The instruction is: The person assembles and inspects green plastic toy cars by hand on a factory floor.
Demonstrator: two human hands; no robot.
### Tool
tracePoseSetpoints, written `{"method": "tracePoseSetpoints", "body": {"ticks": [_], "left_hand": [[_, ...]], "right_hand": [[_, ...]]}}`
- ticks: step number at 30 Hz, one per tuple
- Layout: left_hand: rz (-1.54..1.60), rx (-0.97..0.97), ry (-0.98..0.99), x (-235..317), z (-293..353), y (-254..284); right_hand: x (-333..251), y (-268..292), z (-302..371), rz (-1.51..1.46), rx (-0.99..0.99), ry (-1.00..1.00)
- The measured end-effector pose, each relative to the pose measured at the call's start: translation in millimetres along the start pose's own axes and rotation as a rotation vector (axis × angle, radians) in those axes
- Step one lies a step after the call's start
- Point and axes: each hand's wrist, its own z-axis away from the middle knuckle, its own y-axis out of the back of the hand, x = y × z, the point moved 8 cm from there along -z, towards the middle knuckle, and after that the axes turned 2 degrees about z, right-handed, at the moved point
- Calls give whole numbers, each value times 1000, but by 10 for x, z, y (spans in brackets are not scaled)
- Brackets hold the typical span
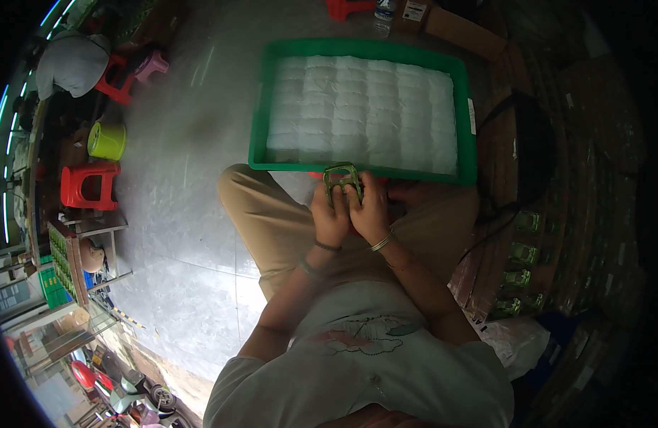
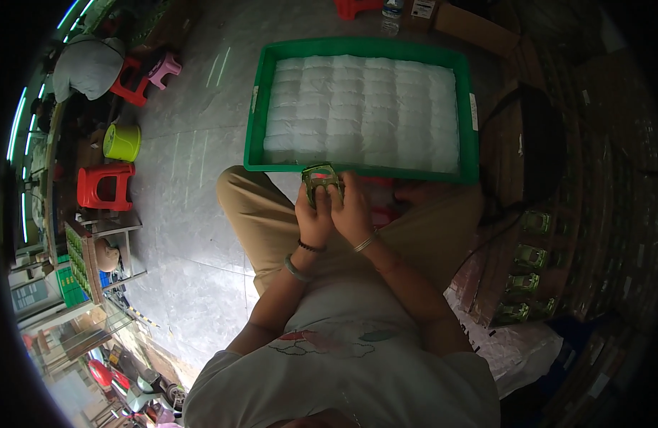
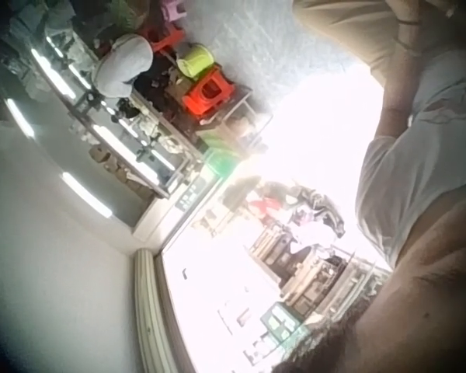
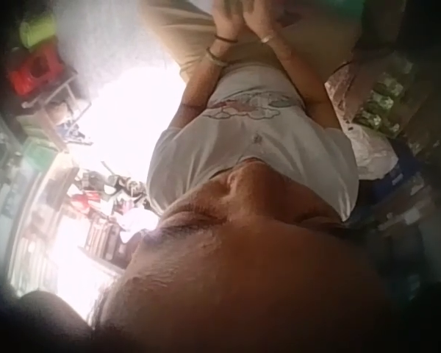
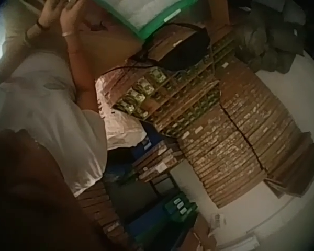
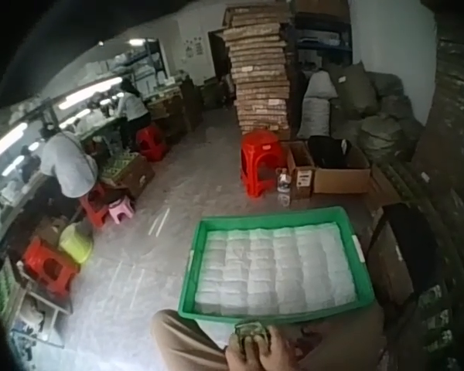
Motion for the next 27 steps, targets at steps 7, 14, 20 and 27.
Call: {"method": "tracePoseSetpoints", "body": {"ticks": [7, 14, 20, 27], "left_hand": [[-48, -145, 15, -18, 28, -252], [252, -516, 30, 210, 272, -597], [28, -397, 165, -160, 83, -383], [80, -432, 191, -180, 125, -521]], "right_hand": [[182, 237, 77, -13, 98, 4], [868, 1781, 349, -42, 472, -164], [1512, 4308, 1669, 611, 949, -659], [2268, 5404, 3033, 1044, 1137, -1107]]}}
